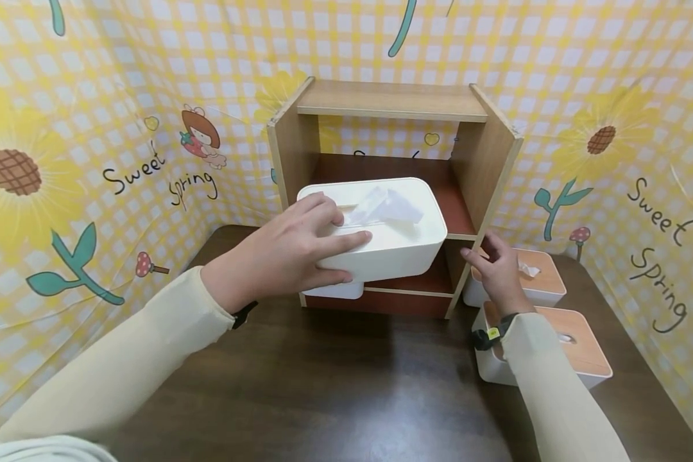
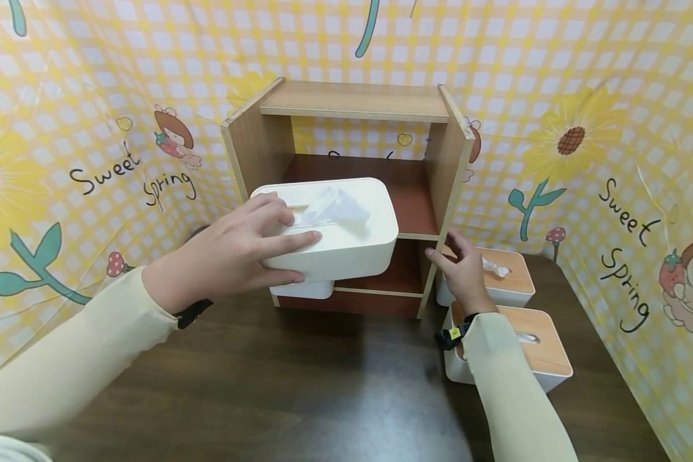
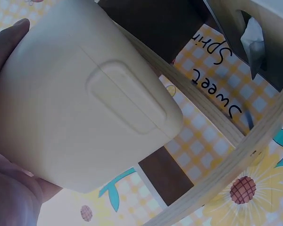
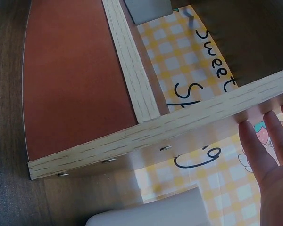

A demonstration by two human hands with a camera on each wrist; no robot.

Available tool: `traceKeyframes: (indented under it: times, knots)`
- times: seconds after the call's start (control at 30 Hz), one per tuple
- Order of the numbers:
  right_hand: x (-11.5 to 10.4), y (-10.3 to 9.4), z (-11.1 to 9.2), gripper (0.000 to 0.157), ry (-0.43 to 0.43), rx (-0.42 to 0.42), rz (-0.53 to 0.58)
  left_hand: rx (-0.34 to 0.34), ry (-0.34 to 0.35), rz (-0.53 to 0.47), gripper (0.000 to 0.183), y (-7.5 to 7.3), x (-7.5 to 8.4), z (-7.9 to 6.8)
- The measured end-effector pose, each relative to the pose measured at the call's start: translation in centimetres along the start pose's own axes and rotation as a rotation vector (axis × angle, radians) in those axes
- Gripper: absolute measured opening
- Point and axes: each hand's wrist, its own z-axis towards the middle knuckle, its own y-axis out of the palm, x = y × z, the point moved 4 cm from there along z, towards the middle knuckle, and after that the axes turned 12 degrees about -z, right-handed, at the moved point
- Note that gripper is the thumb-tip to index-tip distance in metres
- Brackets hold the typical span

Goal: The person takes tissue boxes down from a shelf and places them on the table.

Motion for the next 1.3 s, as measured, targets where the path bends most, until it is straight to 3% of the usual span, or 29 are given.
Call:
traceKeyframes:
  times: [0.6, 1.3]
  knots:
    - [0.0, 0.1, 0.0, 0.054, 0.009, 0.004, -0.020, 0.019, 0.036, 0.030, 0.056, -0.1, 1.9, -0.5]
    - [0.2, 0.1, -0.1, 0.054, 0.013, 0.005, -0.022, -0.015, 0.031, -0.011, 0.056, 1.5, 2.6, -1.8]
